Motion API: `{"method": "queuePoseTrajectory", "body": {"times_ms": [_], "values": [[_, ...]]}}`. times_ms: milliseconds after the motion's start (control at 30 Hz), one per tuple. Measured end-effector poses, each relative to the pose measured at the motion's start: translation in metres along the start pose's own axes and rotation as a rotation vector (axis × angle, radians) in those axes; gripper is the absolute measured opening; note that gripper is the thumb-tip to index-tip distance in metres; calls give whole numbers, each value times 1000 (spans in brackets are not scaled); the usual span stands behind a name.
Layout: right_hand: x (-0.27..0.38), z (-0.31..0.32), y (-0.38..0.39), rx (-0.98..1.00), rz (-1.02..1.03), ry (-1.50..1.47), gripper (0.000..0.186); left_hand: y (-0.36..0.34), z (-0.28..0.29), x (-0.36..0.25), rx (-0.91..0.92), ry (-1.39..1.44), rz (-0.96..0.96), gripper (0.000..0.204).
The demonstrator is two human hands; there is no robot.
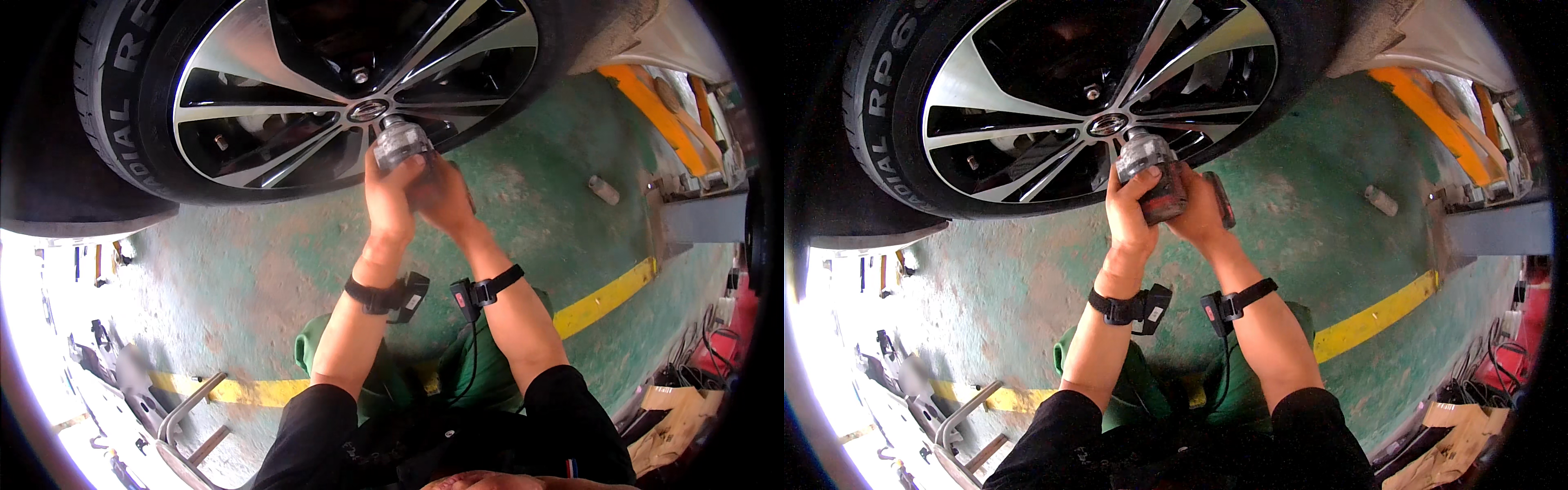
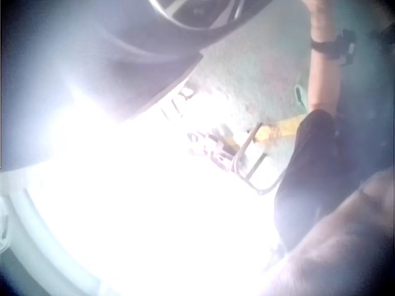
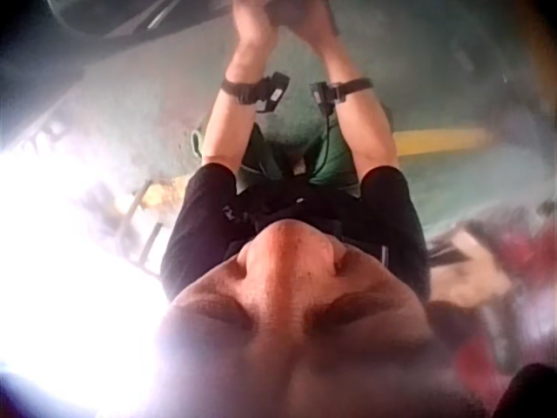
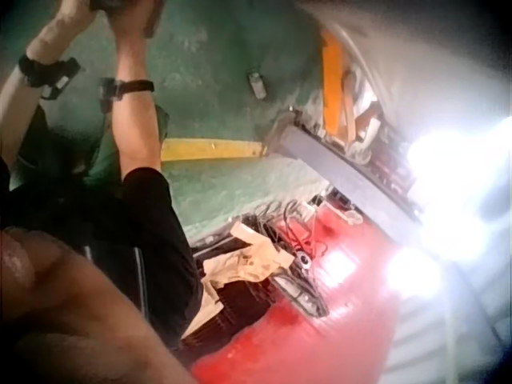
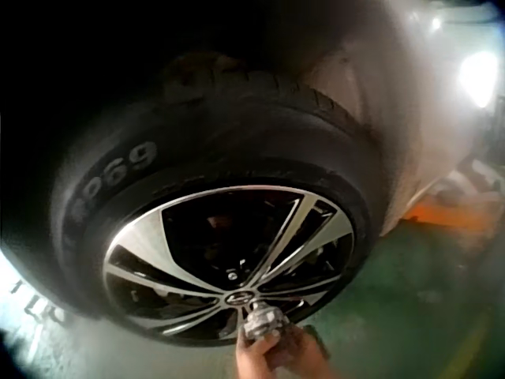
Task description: The person uses a power tool to remove a lug nut from a car wheel, then walks to the other side of the car, removes the remaining lug nuts by hand, and pulls the brake rotor towards them.
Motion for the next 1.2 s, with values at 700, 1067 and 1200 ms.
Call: {"method": "queuePoseTrajectory", "body": {"times_ms": [700,1067,1200], "values": [[7,7,0,39,1,85,38,0,4,1,29,98,32,37],[30,17,3,86,-220,302,41,-30,9,2,320,558,276,52],[14,11,-4,119,-185,331,45,-45,16,10,298,510,274,52]]}}
Point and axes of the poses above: each hand's wrist, its own y-axis away from the middle knuckle, its own z-axis out of the back of the hand, x = y × z, the point moved 4 cm from there along -y, towards the middle knuckle, and after that the axes turned 10 degrees about x, right-handed, at the moved point
